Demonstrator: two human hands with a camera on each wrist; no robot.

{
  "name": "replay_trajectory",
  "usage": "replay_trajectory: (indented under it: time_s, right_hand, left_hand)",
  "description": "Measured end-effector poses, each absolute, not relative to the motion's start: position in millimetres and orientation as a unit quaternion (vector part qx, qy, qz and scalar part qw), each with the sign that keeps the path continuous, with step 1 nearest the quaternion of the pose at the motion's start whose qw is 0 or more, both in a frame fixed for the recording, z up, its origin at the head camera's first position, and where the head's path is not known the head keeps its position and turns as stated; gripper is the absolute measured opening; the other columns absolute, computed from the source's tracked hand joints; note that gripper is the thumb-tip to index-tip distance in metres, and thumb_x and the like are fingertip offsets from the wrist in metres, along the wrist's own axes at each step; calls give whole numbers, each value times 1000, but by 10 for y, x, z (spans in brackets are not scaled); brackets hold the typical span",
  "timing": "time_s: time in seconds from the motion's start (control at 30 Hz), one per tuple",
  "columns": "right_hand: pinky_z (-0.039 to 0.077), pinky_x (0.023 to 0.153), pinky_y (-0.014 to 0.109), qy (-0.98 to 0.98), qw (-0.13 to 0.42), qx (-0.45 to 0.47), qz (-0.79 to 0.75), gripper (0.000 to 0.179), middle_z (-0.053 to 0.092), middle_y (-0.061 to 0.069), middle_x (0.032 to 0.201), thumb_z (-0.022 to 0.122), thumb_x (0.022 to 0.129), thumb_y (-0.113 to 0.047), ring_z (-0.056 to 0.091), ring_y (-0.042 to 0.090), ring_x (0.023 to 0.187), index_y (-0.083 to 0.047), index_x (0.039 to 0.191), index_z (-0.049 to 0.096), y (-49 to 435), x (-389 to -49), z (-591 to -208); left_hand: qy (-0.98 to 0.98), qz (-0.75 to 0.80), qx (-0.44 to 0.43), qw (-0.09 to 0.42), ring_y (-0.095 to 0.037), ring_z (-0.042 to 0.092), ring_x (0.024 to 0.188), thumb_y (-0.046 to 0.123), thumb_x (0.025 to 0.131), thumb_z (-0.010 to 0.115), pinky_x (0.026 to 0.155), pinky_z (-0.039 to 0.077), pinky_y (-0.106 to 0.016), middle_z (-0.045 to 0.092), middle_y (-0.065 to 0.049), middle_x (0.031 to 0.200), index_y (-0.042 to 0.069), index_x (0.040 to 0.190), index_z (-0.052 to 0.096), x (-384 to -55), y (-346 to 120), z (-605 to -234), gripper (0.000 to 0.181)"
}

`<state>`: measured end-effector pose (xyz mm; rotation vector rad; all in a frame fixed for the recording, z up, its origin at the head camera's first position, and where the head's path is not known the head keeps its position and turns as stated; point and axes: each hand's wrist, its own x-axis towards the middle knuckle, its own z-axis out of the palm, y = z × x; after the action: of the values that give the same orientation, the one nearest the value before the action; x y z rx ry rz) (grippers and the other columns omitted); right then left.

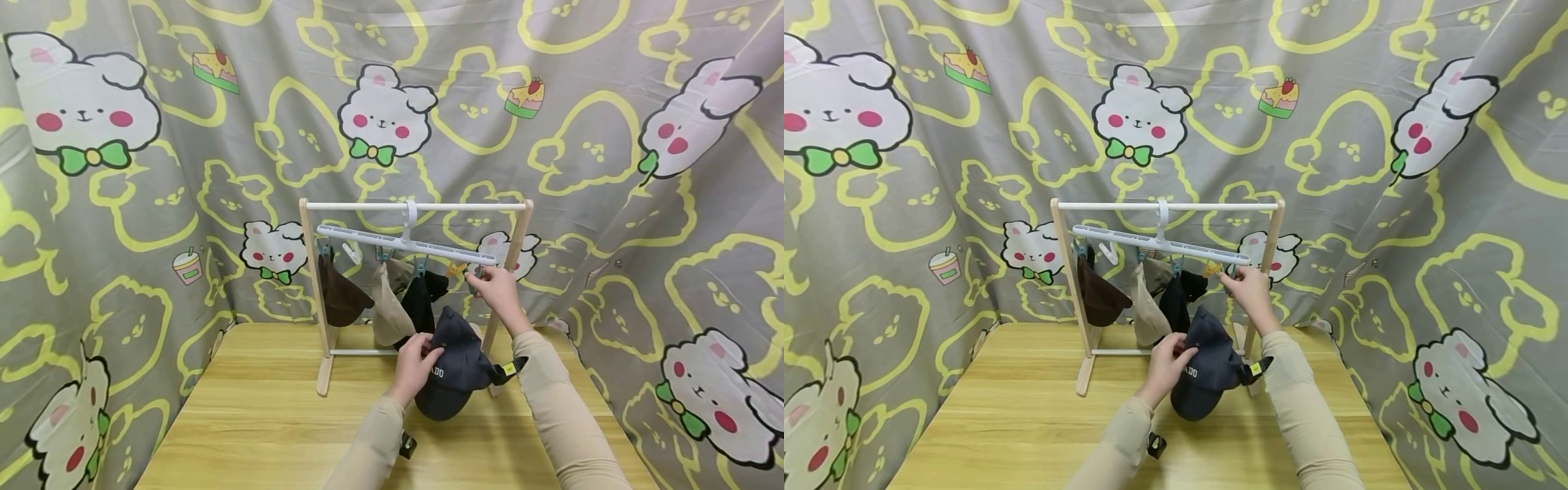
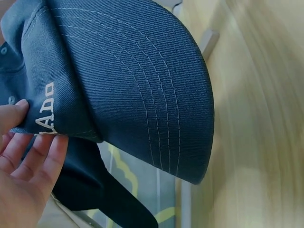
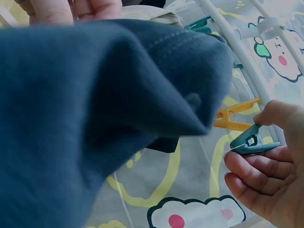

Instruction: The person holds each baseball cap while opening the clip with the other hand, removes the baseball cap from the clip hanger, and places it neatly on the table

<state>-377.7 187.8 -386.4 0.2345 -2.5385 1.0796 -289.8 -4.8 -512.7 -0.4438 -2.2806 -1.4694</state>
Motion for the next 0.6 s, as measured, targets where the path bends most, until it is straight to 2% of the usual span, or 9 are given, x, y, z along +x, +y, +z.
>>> replay_trajectory:
  time_s: [0.37, 0.6]
  right_hand:
    - [41, 51, 25, -903, 183, 89, 378, 35, 72, 19, 73, 65, 90, -32, 60, 7, 50, -6, 67, 62, 1883, -3777, -3871]
    - [39, 50, 24, -905, 192, 93, 369, 37, 71, 17, 69, 64, 90, -32, 63, 12, 51, -9, 62, 58, 1887, -3786, -3885]
  left_hand:
    - [-819, -522, -150, 186, -11, 60, 81, 19, 90, 70, 71, 53, -20, 64, -4, 90, 10, 100, 67, -2808, -166, -5173, 13]
    - [-816, -519, -158, 200, -10, 60, 78, 18, 89, 71, 69, 54, -20, 63, -4, 89, 10, 100, 67, -2777, -221, -5183, 14]
